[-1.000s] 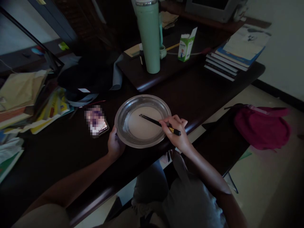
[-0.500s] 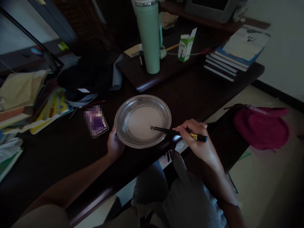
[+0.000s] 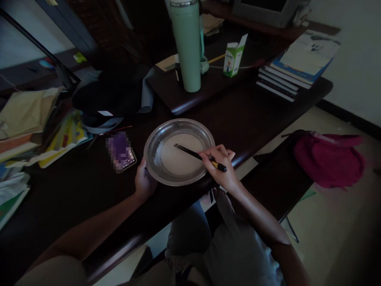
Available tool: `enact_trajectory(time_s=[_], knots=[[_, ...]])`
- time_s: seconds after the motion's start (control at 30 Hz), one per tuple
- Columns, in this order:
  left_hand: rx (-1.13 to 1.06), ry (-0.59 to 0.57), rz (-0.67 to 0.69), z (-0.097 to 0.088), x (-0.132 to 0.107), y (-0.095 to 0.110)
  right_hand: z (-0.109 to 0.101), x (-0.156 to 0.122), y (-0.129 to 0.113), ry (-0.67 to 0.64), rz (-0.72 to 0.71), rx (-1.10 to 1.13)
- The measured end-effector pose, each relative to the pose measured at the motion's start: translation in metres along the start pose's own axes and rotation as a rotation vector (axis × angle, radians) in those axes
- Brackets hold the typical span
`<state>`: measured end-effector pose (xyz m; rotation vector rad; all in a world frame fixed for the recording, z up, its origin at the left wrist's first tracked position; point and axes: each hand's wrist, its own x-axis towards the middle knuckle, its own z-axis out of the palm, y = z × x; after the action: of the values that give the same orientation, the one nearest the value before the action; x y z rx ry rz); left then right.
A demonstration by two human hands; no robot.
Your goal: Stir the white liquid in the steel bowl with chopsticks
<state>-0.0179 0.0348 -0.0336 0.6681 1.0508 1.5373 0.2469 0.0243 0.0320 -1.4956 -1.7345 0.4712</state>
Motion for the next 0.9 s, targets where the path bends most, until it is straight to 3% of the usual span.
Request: enact_trajectory(time_s=[0.3, 0.53, 0.7, 0.9], knots=[[-0.015, 0.009, -0.016, -0.005, 0.004, -0.002, -0.035, -0.007, -0.001, 0.108, 0.066, -0.070], [-0.015, -0.013, -0.026, -0.010, 0.008, -0.006, -0.063, -0.012, -0.006, -0.038, 0.159, 0.100], [-0.021, -0.026, -0.013, -0.008, 0.008, -0.007, -0.054, -0.011, -0.013, -0.155, 0.124, 0.170], [0.010, -0.008, -0.002, 0.000, 0.005, -0.008, -0.019, -0.006, -0.009, -0.188, 0.053, 0.129]])
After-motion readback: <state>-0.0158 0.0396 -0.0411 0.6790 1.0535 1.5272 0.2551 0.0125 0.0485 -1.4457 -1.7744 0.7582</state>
